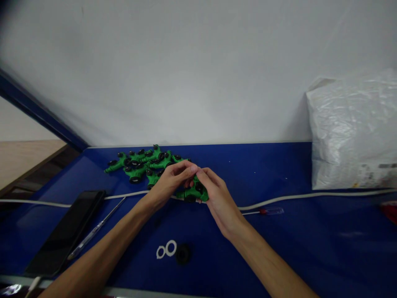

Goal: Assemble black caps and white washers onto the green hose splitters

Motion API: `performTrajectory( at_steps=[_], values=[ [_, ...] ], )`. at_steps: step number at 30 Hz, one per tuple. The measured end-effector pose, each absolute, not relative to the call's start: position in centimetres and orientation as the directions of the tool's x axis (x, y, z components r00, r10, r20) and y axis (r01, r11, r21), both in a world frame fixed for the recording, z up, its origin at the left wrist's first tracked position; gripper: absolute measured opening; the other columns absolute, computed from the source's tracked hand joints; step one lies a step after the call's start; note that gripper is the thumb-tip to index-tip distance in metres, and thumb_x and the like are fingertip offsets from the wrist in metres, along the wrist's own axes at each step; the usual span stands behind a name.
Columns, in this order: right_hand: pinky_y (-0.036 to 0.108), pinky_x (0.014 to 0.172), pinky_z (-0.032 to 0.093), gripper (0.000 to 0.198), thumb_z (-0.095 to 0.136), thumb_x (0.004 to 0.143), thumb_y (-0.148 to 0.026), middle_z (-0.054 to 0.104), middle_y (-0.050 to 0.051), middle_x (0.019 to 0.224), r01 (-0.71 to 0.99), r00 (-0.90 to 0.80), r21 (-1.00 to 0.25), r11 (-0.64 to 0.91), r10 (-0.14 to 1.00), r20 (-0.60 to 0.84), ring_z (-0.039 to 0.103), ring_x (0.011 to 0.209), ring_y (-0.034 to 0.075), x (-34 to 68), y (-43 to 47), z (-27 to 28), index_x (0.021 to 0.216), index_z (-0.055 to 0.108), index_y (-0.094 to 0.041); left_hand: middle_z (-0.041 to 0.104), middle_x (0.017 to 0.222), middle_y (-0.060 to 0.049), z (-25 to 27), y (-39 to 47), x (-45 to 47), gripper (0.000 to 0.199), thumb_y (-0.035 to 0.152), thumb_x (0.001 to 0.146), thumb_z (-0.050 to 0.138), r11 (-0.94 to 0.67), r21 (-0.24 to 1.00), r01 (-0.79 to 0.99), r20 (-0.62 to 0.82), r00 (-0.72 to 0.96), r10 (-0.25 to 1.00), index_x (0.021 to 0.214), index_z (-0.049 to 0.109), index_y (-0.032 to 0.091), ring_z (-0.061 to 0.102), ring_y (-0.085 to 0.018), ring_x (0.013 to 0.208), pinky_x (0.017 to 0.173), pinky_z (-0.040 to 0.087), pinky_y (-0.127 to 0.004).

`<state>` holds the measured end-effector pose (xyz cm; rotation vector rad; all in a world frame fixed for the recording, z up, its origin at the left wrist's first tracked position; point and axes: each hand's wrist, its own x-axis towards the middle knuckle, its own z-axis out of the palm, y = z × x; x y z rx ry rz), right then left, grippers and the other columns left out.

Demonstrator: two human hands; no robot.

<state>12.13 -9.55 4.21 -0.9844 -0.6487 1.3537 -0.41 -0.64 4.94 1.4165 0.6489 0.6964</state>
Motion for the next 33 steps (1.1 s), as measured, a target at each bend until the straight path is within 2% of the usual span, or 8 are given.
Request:
performTrajectory(
  at_steps=[6, 10, 13, 15, 18, 22, 26, 33],
  values=[
    [0.034, 0.08, 0.047, 0.027, 0.073, 0.089, -0.052, 0.069, 0.0, 0.086, -0.497, 0.157, -0.867, -0.038, 0.979, -0.132, 0.062, 0.089, 0.02, 12.04, -9.55, 4.54, 0.084, 0.07, -0.026, 0.058, 0.069, 0.001, 5.01, -0.64, -0.49, 0.05, 0.058, 0.084, 0.073, 0.027, 1.0, 0.009, -0.026, 0.656, 0.755, 0.111, 0.073, 0.016, 0.049, -0.011, 0.063, 0.056, 0.032, -0.024],
    [0.036, 0.083, 0.048, 0.026, 0.071, 0.09, -0.052, 0.071, 0.001, 0.09, -0.458, 0.18, -0.889, -0.014, 0.978, -0.109, 0.063, 0.093, 0.022, 11.81, -9.72, 4.9, 0.088, 0.071, -0.026, 0.051, 0.06, 0.002, 5.12, -0.62, -0.64, 0.052, 0.065, 0.088, 0.066, 0.008, 0.999, 0.051, -0.043, 0.717, 0.696, 0.093, 0.075, 0.014, 0.041, -0.009, 0.053, 0.05, 0.026, -0.025],
    [0.037, 0.085, 0.048, 0.03, 0.07, 0.089, -0.054, 0.07, 0.002, 0.09, -0.414, 0.218, -0.91, 0.003, 0.971, -0.096, 0.063, 0.095, 0.023, 11.67, -9.79, 4.82, 0.081, 0.069, -0.026, 0.046, 0.052, 0.004, 5.16, -0.7, -0.67, 0.054, 0.068, 0.088, 0.064, 0.005, 0.998, 0.061, -0.047, 0.723, 0.69, 0.08, 0.072, 0.015, 0.037, -0.008, 0.047, 0.048, 0.024, -0.026],
    [0.037, 0.089, 0.046, 0.03, 0.07, 0.089, -0.054, 0.069, 0.001, 0.09, -0.383, 0.255, -0.924, 0.02, 0.963, -0.085, 0.062, 0.096, 0.023, 11.63, -9.78, 4.64, 0.079, 0.067, -0.026, 0.046, 0.05, 0.004, 5.18, -0.76, -0.68, 0.054, 0.068, 0.088, 0.064, 0.021, 0.998, 0.066, -0.062, 0.721, 0.69, 0.077, 0.07, 0.015, 0.036, -0.007, 0.046, 0.047, 0.024, -0.026],
    [0.037, 0.091, 0.044, 0.027, 0.07, 0.09, -0.052, 0.068, 0.001, 0.092, -0.358, 0.284, -0.933, 0.037, 0.956, -0.071, 0.06, 0.098, 0.022, 11.61, -9.74, 4.44, 0.082, 0.069, -0.026, 0.049, 0.051, 0.005, 5.13, -0.8, -0.66, 0.052, 0.067, 0.089, 0.063, 0.075, 0.994, 0.076, -0.107, 0.732, 0.673, 0.083, 0.071, 0.016, 0.038, -0.007, 0.044, 0.047, 0.025, -0.025],
    [0.036, 0.085, 0.044, 0.028, 0.07, 0.091, -0.054, 0.069, 0.001, 0.091, -0.373, 0.264, -0.927, 0.038, 0.962, -0.067, 0.061, 0.09, 0.021, 11.61, -9.73, 4.41, 0.085, 0.07, -0.027, 0.06, 0.06, 0.001, 4.76, -0.79, -0.55, 0.049, 0.064, 0.09, 0.065, 0.172, 0.985, 0.023, -0.128, 0.765, 0.631, 0.09, 0.071, 0.015, 0.051, -0.008, 0.051, 0.05, 0.031, -0.024],
    [0.035, 0.078, 0.043, 0.029, 0.067, 0.092, -0.055, 0.068, 0.0, 0.085, -0.375, 0.261, -0.926, 0.04, 0.963, -0.064, 0.059, 0.079, 0.019, 11.63, -9.77, 4.34, 0.085, 0.072, -0.028, 0.061, 0.071, 0.001, 4.35, -0.86, -0.46, 0.046, 0.06, 0.085, 0.073, 0.283, 0.957, -0.066, -0.131, 0.772, 0.622, 0.087, 0.07, 0.014, 0.059, -0.009, 0.06, 0.057, 0.039, -0.023],
    [0.033, 0.075, 0.042, 0.027, 0.07, 0.09, -0.055, 0.069, 0.0, 0.089, -0.34, 0.297, -0.94, 0.036, 0.952, -0.071, 0.057, 0.087, 0.021, 11.8, -9.82, 4.16, 0.088, 0.074, -0.029, 0.059, 0.077, 0.001, 4.6, -1.11, -0.56, 0.042, 0.054, 0.083, 0.077, 0.376, 0.922, -0.092, -0.167, 0.782, 0.601, 0.102, 0.074, 0.017, 0.064, -0.009, 0.062, 0.064, 0.05, -0.022]
  ],
)
